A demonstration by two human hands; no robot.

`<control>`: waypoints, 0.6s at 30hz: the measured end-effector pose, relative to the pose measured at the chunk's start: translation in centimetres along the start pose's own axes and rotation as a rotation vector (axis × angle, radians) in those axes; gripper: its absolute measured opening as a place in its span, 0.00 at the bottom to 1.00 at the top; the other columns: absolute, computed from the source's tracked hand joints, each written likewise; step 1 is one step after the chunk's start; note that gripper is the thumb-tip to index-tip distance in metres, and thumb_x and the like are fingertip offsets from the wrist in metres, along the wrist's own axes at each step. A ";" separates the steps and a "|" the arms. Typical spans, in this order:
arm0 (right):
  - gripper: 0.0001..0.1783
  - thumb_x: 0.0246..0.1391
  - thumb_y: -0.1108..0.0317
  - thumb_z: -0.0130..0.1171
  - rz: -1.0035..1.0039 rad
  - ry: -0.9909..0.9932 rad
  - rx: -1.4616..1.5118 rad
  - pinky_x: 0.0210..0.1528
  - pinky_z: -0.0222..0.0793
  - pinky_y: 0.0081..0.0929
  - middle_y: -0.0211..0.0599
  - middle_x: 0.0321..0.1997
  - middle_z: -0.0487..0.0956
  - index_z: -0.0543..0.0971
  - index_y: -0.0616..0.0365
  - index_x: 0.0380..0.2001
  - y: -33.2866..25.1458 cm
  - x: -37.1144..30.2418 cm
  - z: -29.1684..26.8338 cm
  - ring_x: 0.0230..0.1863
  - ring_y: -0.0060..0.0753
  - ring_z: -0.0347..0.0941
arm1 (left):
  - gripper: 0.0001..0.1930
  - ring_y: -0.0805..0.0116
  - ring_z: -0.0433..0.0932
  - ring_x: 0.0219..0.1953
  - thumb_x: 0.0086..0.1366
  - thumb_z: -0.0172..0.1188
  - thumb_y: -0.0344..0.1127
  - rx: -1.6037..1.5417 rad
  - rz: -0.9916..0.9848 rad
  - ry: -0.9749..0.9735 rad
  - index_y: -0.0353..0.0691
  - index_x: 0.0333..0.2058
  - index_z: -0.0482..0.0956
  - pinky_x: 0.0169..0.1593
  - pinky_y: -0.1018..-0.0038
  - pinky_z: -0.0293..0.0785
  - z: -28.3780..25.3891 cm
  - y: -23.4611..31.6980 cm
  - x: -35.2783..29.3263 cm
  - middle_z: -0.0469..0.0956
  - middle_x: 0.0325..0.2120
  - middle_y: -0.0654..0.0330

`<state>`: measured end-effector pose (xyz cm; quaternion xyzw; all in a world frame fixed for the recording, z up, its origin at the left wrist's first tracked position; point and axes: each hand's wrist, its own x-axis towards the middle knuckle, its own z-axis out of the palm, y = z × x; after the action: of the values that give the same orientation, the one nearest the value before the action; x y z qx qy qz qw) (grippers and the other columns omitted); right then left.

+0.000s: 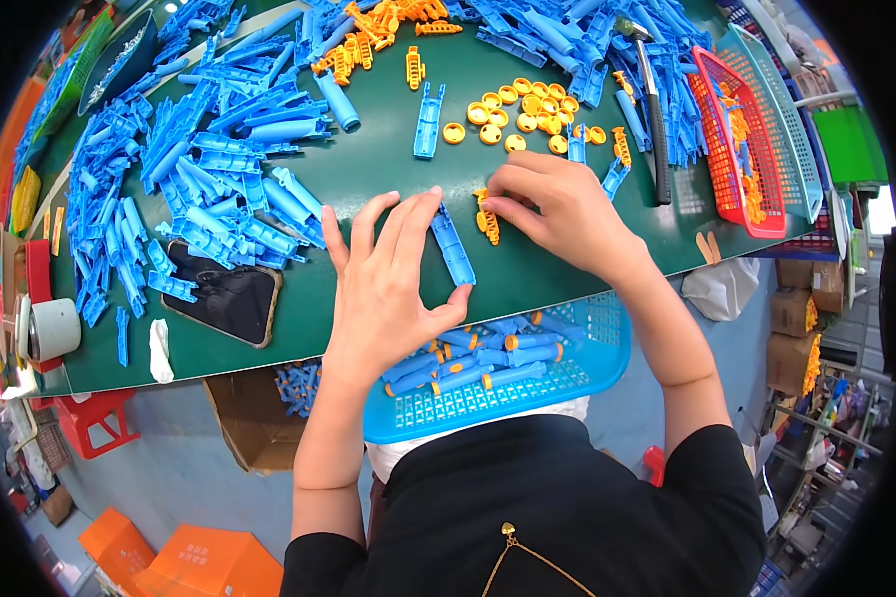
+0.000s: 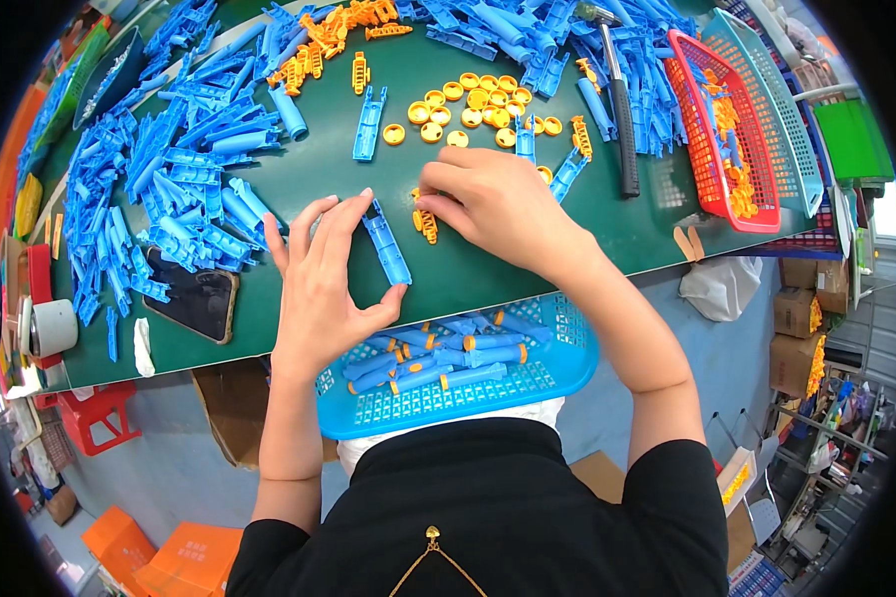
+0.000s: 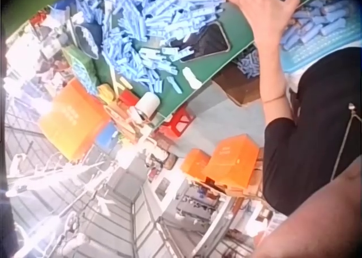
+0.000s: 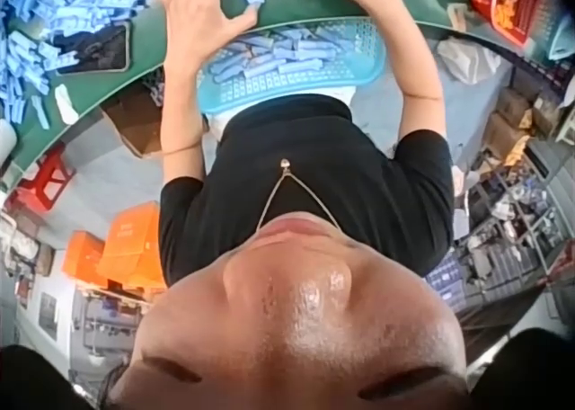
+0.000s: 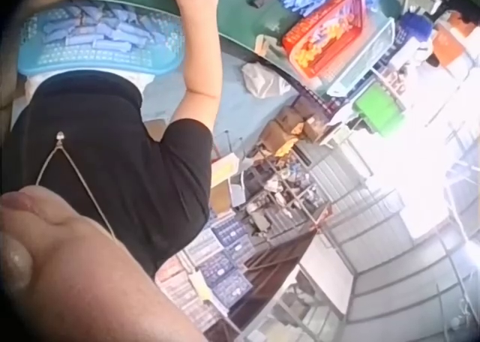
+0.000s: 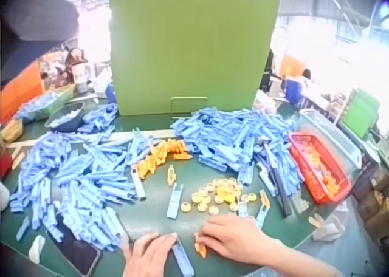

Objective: Assembling small blue plastic tubes with yellow cap components at a factory workbench.

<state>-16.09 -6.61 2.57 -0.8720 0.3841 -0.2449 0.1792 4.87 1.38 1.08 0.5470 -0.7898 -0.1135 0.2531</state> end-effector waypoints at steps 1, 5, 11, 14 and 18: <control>0.06 0.49 0.73 0.64 -0.052 -0.042 -0.018 0.28 0.68 0.28 0.35 0.26 0.73 0.76 0.60 0.30 0.0 0.3 -0.1 0.26 0.34 0.73 | 0.45 0.58 0.62 0.60 0.43 0.70 0.43 0.005 0.006 -0.008 0.42 0.61 0.62 0.66 0.42 0.33 0.0 -0.1 0.0 0.70 0.53 0.60; 0.06 0.49 0.73 0.63 -0.027 -0.119 0.150 0.31 0.69 0.30 0.37 0.28 0.74 0.76 0.61 0.29 -0.1 0.6 0.3 0.30 0.38 0.73 | 0.45 0.58 0.62 0.60 0.43 0.70 0.44 -0.012 0.000 -0.006 0.42 0.61 0.62 0.66 0.41 0.33 0.0 -0.1 0.0 0.71 0.52 0.61; 0.07 0.48 0.74 0.63 -0.130 0.036 0.197 0.32 0.68 0.29 0.35 0.30 0.74 0.75 0.60 0.30 -0.9 0.3 1.3 0.32 0.39 0.72 | 0.45 0.57 0.63 0.59 0.43 0.71 0.44 -0.019 -0.005 0.006 0.43 0.61 0.61 0.66 0.40 0.33 0.2 -0.1 0.0 0.72 0.52 0.61; 0.08 0.48 0.73 0.63 -0.238 -0.053 0.033 0.33 0.69 0.30 0.34 0.31 0.73 0.74 0.58 0.31 -2.4 1.0 1.7 0.34 0.38 0.71 | 0.45 0.57 0.64 0.59 0.43 0.71 0.43 -0.017 -0.007 0.009 0.43 0.62 0.61 0.65 0.40 0.33 0.1 -0.2 -0.1 0.72 0.52 0.62; 0.08 0.46 0.71 0.63 -0.311 -0.066 -0.007 0.34 0.70 0.31 0.32 0.32 0.72 0.74 0.57 0.30 -1.4 1.7 2.3 0.36 0.37 0.70 | 0.46 0.58 0.64 0.59 0.43 0.71 0.43 -0.026 -0.013 0.027 0.43 0.62 0.61 0.65 0.39 0.33 0.1 -0.1 -0.1 0.73 0.51 0.62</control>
<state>-12.99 -6.69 1.82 -0.9292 0.2390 -0.2397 0.1483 4.91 1.37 0.90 0.5505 -0.7811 -0.1180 0.2701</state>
